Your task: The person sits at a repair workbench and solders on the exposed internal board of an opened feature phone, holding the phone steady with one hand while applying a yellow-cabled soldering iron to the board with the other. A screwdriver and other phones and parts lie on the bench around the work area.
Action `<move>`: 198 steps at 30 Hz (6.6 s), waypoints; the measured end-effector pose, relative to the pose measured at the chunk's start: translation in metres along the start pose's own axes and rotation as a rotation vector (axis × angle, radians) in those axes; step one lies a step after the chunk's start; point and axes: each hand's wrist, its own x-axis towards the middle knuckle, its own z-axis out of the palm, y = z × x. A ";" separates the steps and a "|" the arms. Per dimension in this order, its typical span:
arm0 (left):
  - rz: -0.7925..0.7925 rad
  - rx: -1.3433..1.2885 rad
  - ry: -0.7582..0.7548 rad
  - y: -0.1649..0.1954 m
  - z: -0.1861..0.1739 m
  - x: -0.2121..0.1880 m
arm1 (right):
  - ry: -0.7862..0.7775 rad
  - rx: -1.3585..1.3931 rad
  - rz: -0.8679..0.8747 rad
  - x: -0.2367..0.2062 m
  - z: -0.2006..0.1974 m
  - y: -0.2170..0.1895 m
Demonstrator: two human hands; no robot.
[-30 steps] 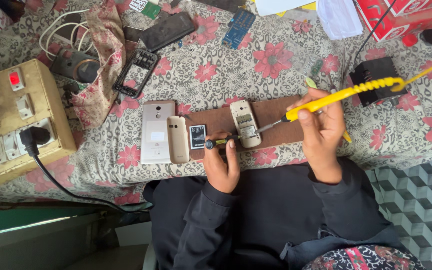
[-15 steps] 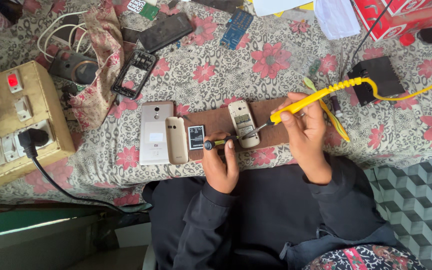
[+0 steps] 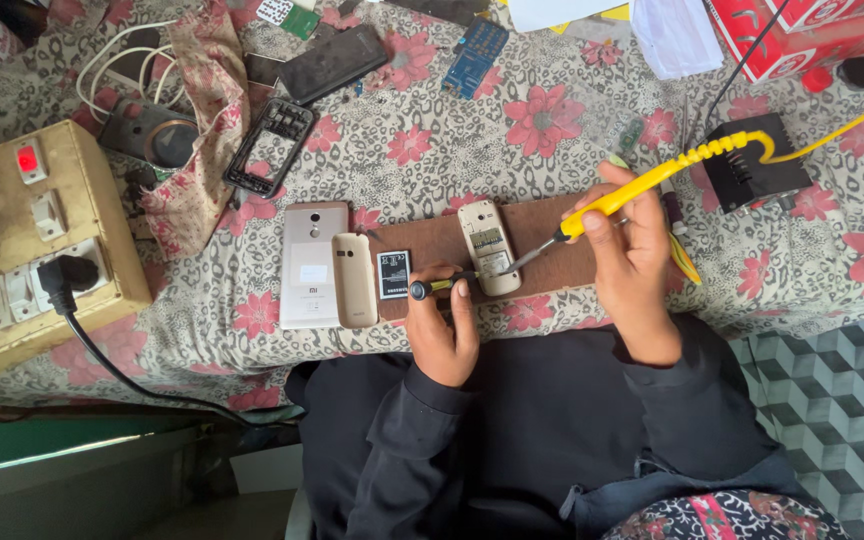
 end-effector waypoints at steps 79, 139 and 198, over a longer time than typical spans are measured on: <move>0.000 -0.032 -0.004 0.000 0.001 0.000 | -0.012 0.125 0.060 -0.002 0.002 0.007; -0.023 -0.025 -0.016 0.000 0.003 -0.001 | 0.011 0.091 -0.042 -0.005 0.003 0.008; 0.093 0.005 0.016 -0.001 0.005 -0.002 | -0.097 0.066 -0.075 -0.005 0.017 0.000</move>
